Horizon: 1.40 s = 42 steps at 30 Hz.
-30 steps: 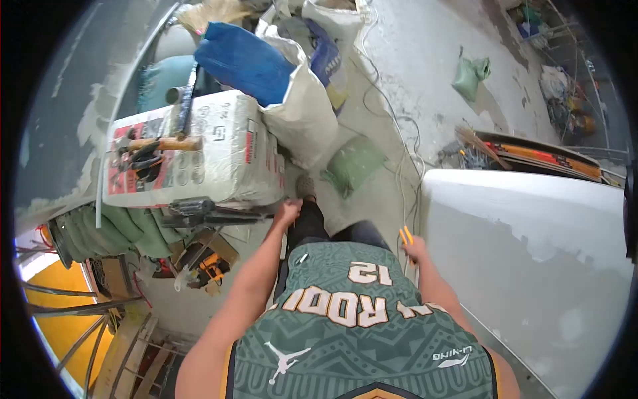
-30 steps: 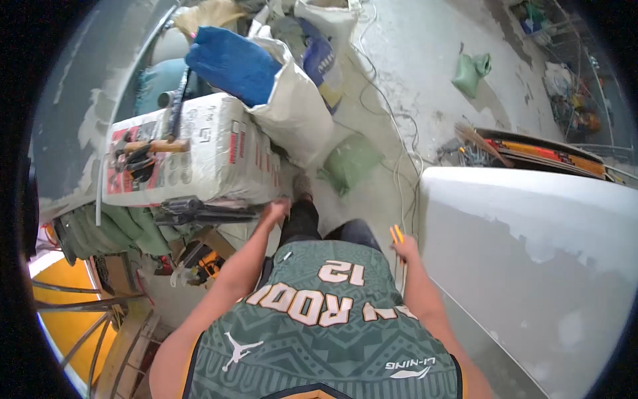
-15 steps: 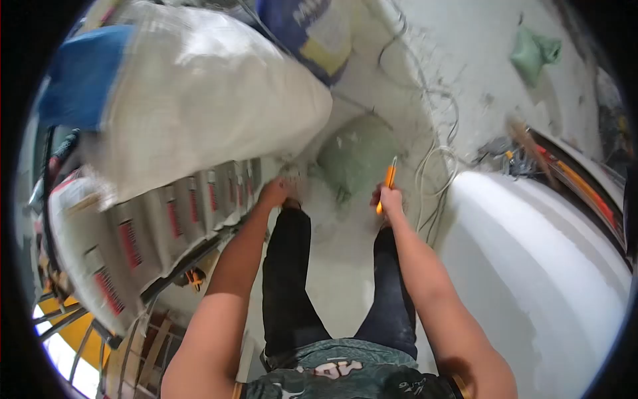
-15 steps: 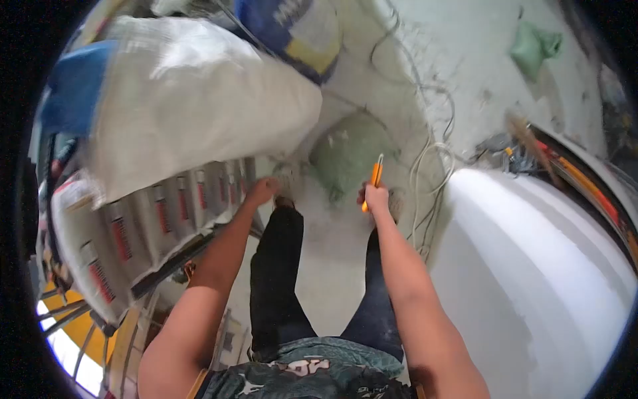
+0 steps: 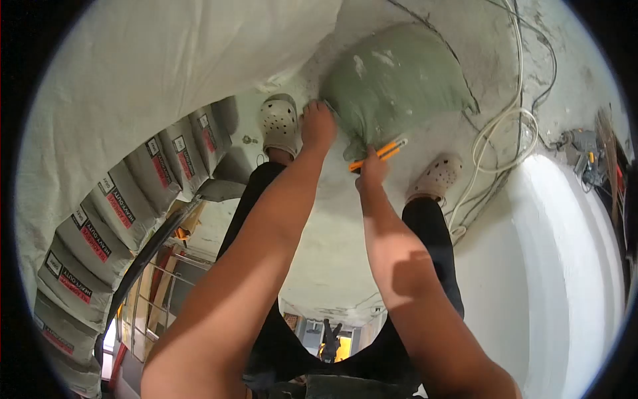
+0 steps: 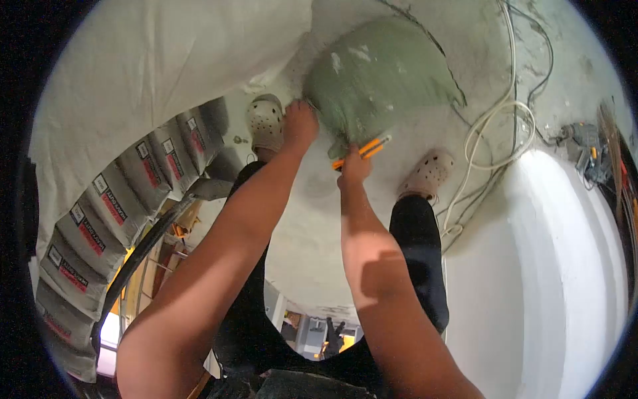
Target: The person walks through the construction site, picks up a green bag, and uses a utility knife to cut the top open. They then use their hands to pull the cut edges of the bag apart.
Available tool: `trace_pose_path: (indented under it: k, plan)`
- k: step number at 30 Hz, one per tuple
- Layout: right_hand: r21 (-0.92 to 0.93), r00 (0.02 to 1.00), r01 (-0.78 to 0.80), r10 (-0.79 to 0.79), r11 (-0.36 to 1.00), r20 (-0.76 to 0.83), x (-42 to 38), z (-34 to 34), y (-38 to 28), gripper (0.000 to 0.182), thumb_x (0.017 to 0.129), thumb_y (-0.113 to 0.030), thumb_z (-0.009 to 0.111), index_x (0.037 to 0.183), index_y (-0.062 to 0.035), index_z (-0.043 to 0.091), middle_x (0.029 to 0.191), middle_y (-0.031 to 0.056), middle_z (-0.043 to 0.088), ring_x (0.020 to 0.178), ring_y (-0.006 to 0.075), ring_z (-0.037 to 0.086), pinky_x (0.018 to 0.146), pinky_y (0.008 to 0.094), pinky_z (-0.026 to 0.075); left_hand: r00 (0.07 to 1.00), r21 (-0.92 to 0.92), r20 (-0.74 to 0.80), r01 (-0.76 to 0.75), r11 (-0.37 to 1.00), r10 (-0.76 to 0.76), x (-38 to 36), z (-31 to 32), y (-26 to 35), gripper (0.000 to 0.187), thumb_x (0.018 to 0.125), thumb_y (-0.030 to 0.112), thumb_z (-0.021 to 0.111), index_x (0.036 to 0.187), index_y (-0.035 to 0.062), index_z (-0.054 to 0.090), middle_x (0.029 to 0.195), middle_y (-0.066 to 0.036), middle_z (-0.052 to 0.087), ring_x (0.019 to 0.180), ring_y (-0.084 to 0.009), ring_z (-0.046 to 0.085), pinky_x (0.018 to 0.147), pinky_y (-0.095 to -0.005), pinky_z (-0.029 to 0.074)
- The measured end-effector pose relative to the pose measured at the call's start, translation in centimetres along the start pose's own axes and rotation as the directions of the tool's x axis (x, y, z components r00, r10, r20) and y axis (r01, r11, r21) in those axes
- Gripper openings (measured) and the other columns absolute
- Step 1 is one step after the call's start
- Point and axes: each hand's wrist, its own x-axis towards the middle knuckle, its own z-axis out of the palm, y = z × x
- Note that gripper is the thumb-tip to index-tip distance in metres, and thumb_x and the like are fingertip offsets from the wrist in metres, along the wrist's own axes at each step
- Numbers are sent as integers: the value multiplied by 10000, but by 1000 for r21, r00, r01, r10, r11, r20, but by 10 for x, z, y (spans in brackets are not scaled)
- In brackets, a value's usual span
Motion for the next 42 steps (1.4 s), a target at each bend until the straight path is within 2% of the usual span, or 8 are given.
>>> trace_pose_path:
  k: [8, 12, 24, 27, 30, 34, 38, 42]
  plan:
    - [42, 989, -114, 110, 993, 95, 3, -5, -1, 402, 831, -226, 747, 1082, 69, 638, 954, 142, 671, 828, 248, 644, 727, 409, 505, 989, -225, 87, 138, 965, -121, 24, -28, -13, 494, 951, 235, 551, 1279, -106, 408, 1199, -304, 556, 1105, -420, 583, 911, -461, 504]
    - [-310, 961, 278, -262, 909, 93, 11, -15, 0, 344, 820, -260, 742, 814, 73, 657, 682, 159, 641, 649, 285, 646, 634, 431, 496, 974, 2, 227, 18, 1000, -18, 43, -21, -23, 376, 967, 223, 516, 1186, -81, 549, 1069, -290, 647, 1015, -427, 629, 875, -485, 516]
    - [-701, 710, 682, -417, 209, 567, -62, -189, -79, 367, 823, -296, 698, 852, 66, 642, 712, 223, 663, 696, 397, 667, 597, 439, 489, 914, -242, 225, -284, 928, 338, -136, -28, -2, 166, 860, 101, 532, 883, -5, 658, 892, -247, 655, 829, -425, 629, 741, -522, 496]
    - [-737, 757, 635, -377, 232, 533, -88, -250, -130, 364, 750, -277, 696, 885, 58, 655, 718, 201, 663, 649, 311, 653, 606, 405, 490, 774, -43, -61, -633, 773, 631, -202, 2, 5, 139, 836, 135, 527, 785, 57, 629, 801, -232, 622, 778, -399, 611, 692, -499, 482]
    - [-589, 724, 689, -369, 421, 583, -132, -280, -180, 207, 758, -126, 748, 799, 8, 595, 680, 45, 593, 594, 161, 554, 572, 375, 462, 936, -557, -189, -352, 752, 298, -293, -138, 47, 231, 877, 176, 479, 785, 21, 623, 823, -240, 632, 836, -402, 632, 742, -508, 491]
    - [-454, 778, 578, -291, 678, 557, -189, -295, -214, 197, 770, -100, 764, 824, -55, 581, 722, 6, 563, 616, 142, 525, 568, 348, 436, 866, -454, -326, -495, 741, 379, -345, -161, 59, 288, 909, 210, 458, 792, -10, 603, 867, -261, 646, 878, -424, 636, 766, -526, 495]
    - [-592, 746, 638, -203, 493, 635, -248, -329, -210, 207, 753, -95, 773, 802, -74, 573, 690, -5, 535, 585, 131, 500, 543, 335, 417, 977, -765, 13, -128, 631, 213, -461, -186, 39, 318, 936, 272, 495, 765, 15, 574, 728, -202, 625, 701, -375, 639, 652, -474, 503]
    - [-492, 676, 668, -179, 558, 715, -370, -338, -210, 207, 745, -94, 780, 751, -38, 581, 677, 7, 559, 582, 126, 519, 548, 324, 437, 913, -586, -333, -397, 706, 238, -547, -211, 2, 240, 913, 172, 500, 761, 0, 572, 631, -139, 594, 530, -256, 612, 559, -394, 523]
